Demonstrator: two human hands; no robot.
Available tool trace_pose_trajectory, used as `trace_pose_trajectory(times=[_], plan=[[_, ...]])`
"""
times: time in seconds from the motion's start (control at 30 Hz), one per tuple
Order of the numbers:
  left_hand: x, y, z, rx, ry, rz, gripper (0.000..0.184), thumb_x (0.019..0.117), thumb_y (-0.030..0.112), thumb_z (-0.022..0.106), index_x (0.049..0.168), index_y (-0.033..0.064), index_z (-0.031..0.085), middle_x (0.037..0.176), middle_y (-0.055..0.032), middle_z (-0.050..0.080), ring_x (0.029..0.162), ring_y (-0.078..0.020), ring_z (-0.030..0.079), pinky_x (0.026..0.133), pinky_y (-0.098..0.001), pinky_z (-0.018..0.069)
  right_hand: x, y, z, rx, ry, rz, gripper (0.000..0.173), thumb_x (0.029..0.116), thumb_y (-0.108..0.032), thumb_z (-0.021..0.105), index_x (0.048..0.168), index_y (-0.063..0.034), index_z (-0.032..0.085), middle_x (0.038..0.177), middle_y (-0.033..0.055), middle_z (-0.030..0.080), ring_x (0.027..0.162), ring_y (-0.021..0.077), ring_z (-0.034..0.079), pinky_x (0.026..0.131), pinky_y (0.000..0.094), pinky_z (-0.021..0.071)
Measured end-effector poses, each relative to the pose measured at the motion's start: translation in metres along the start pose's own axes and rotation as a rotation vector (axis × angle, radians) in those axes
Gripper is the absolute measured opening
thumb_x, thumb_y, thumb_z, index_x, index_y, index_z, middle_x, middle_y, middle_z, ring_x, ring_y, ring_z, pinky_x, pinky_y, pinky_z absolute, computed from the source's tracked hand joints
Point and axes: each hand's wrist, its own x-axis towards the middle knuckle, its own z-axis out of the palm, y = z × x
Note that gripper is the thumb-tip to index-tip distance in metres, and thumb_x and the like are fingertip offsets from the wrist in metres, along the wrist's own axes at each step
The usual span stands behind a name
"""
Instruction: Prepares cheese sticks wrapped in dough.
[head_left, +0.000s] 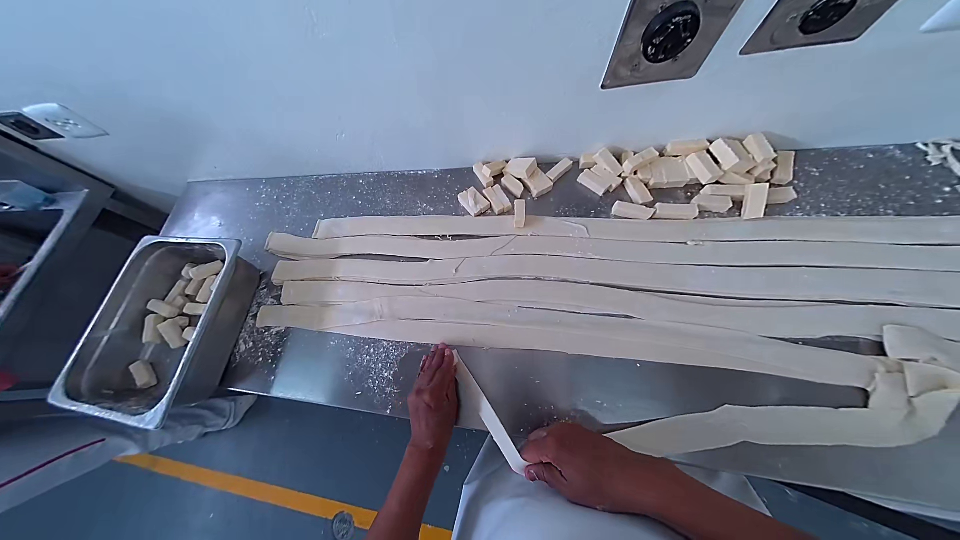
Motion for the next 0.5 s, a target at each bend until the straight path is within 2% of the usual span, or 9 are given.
trace_pose_trajectory(times=[0.07,0.17,0.2,0.3,0.43,0.5], plan=[[-0.005,0.010,-0.001,-0.006,-0.108,0.095,0.030,0.0929,-0.005,0.053,0.117,-0.0098,0.072,0.127,-0.0268,0.067,0.121,-0.0461,0.064,0.104,-0.0592,0.0496,0.004,0.000,-0.001,-0.004,-0.032,0.006,0.034,0.1088,-0.017,0.047,0.096,0.0094,0.065,0.093,0.0252,0.064,0.093,0.0391,0.064,0.084,0.0513,0.0487],[-0.003,0.007,-0.010,-0.084,-0.163,0.074,0.030,0.0942,-0.007,0.052,0.117,-0.0094,0.072,0.125,-0.0248,0.069,0.116,-0.0408,0.068,0.097,-0.0525,0.0561,0.014,0.002,0.000,0.024,-0.105,0.000,0.033,0.1087,-0.015,0.047,0.099,0.0101,0.066,0.095,0.0263,0.065,0.094,0.0395,0.064,0.085,0.0517,0.0477],[-0.002,0.003,-0.010,-0.089,-0.138,0.059,0.028,0.0942,-0.003,0.055,0.116,-0.0097,0.072,0.123,-0.0246,0.070,0.113,-0.0404,0.070,0.096,-0.0526,0.0567,0.016,0.003,0.001,0.041,-0.115,-0.008,0.032,0.1084,-0.015,0.048,0.098,0.0100,0.065,0.094,0.0260,0.064,0.092,0.0387,0.064,0.084,0.0514,0.0473],[-0.003,0.001,-0.001,-0.081,-0.094,0.045,0.041,0.0914,0.015,0.065,0.121,-0.0145,0.067,0.126,-0.0296,0.067,0.120,-0.0480,0.064,0.105,-0.0631,0.0460,0.016,0.004,0.000,0.080,-0.133,0.001,0.031,0.1083,-0.014,0.048,0.098,0.0093,0.065,0.093,0.0246,0.063,0.089,0.0362,0.062,0.081,0.0499,0.0466],[-0.002,0.009,0.007,-0.063,-0.052,0.013,0.028,0.0890,0.003,0.066,0.112,-0.0100,0.073,0.116,-0.0251,0.072,0.110,-0.0436,0.070,0.098,-0.0576,0.0541,0.014,0.006,0.002,0.143,-0.091,0.036,0.031,0.1088,-0.015,0.047,0.095,0.0077,0.063,0.087,0.0212,0.060,0.082,0.0320,0.059,0.076,0.0471,0.0455],[-0.007,0.009,0.010,-0.035,-0.074,0.082,0.028,0.0926,0.002,0.060,0.114,-0.0104,0.073,0.122,-0.0258,0.070,0.117,-0.0454,0.066,0.103,-0.0600,0.0502,0.014,0.008,0.002,0.177,-0.033,0.056,0.032,0.1090,-0.016,0.047,0.093,0.0074,0.062,0.084,0.0197,0.059,0.079,0.0294,0.058,0.074,0.0448,0.0454]])
